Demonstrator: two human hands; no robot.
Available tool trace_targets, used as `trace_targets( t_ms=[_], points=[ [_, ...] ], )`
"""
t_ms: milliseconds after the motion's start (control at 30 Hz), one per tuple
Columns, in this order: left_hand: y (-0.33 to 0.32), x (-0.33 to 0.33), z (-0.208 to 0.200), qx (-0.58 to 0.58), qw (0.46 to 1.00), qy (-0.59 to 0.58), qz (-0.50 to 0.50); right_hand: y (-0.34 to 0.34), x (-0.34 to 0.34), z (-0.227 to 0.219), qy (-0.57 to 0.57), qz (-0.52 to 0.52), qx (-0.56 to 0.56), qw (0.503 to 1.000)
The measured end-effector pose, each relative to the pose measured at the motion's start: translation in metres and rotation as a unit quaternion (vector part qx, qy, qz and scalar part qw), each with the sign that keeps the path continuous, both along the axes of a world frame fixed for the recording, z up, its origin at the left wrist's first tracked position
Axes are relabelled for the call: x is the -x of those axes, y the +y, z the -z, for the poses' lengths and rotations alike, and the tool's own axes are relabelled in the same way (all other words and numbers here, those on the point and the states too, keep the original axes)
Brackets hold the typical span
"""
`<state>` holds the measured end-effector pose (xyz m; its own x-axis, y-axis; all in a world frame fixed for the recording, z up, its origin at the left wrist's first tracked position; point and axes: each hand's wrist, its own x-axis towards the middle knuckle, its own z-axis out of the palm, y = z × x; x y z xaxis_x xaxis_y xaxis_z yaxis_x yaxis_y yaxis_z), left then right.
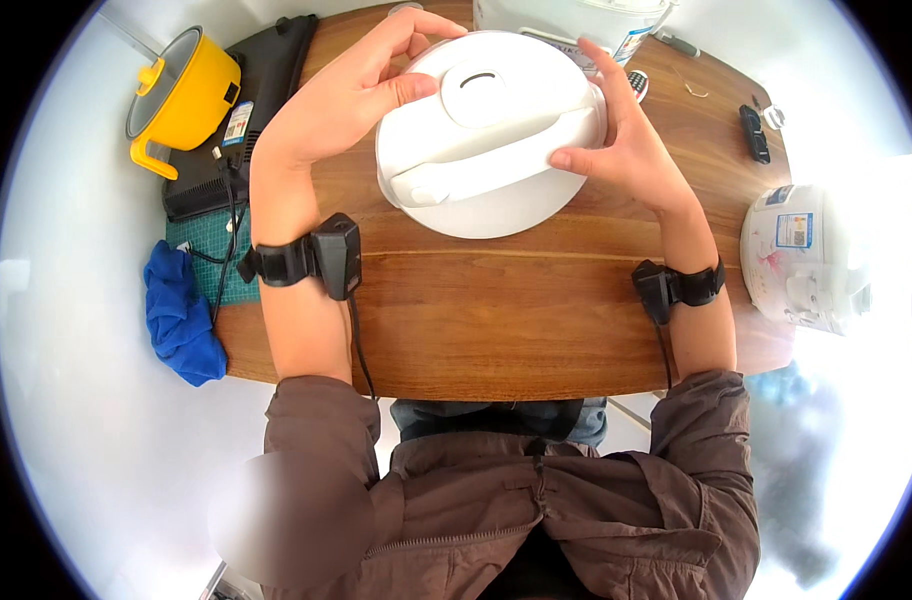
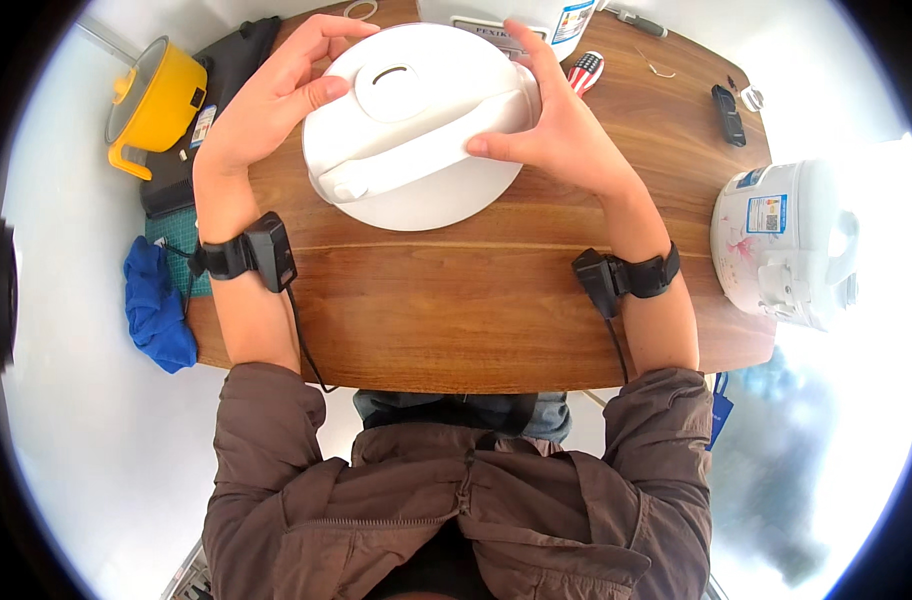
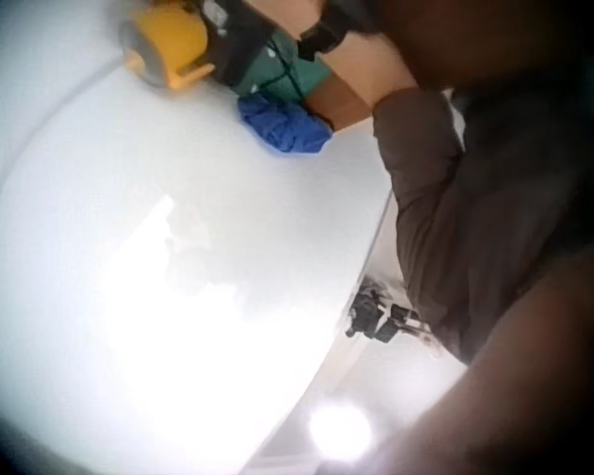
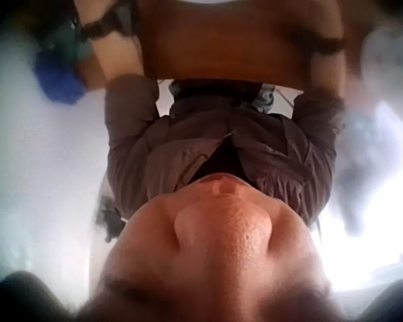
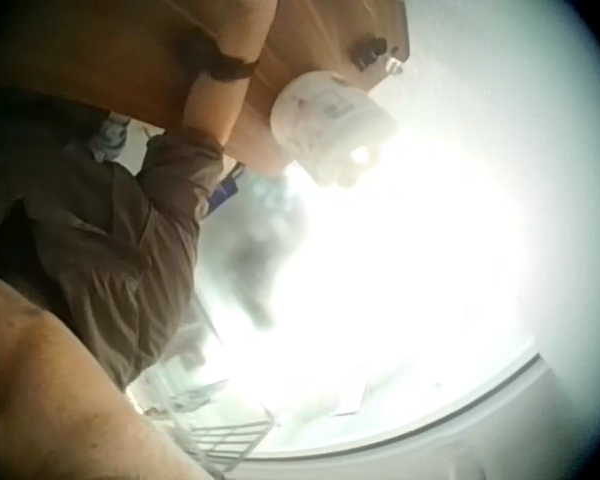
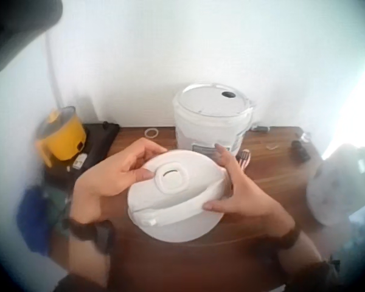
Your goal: The person assembles a white plastic lid onto a rice cooker base. They align the lid, press it into place, then use a screwdriver to tighten screws on the underside of the lid. The person rotates the lid and cooker to access different screw locations.
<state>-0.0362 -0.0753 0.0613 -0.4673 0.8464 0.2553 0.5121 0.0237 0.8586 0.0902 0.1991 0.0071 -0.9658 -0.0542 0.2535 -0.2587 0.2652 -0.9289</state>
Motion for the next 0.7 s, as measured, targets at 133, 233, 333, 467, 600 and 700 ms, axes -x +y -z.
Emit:
trace_targets(
  t_ms=[133,233,333,467,600,700],
  points=[
    [-0.002,-0.006,-0.007,-0.021,0.999,0.039,-0.010,0.006,0.001,-0.007,-0.011,-0.009,-0.009,1.000],
    [0.000,-0.011,-0.025,-0.027,0.996,-0.064,-0.046,0.011,-0.001,-0.014,0.043,0.036,0.025,0.998],
    [-0.001,-0.007,-0.031,-0.145,0.986,-0.045,-0.075,0.023,-0.005,-0.032,0.112,0.090,0.051,0.988],
    [0.004,-0.011,-0.021,-0.185,0.979,-0.018,-0.083,0.037,-0.014,-0.050,0.131,0.111,0.139,0.975],
    [0.029,-0.028,-0.010,-0.270,0.955,-0.119,-0.022,0.032,-0.011,-0.051,0.185,0.122,0.151,0.963],
    [0.041,-0.035,-0.014,-0.306,0.937,-0.159,-0.060,0.032,-0.010,-0.046,0.179,0.126,0.157,0.963]
  ],
)
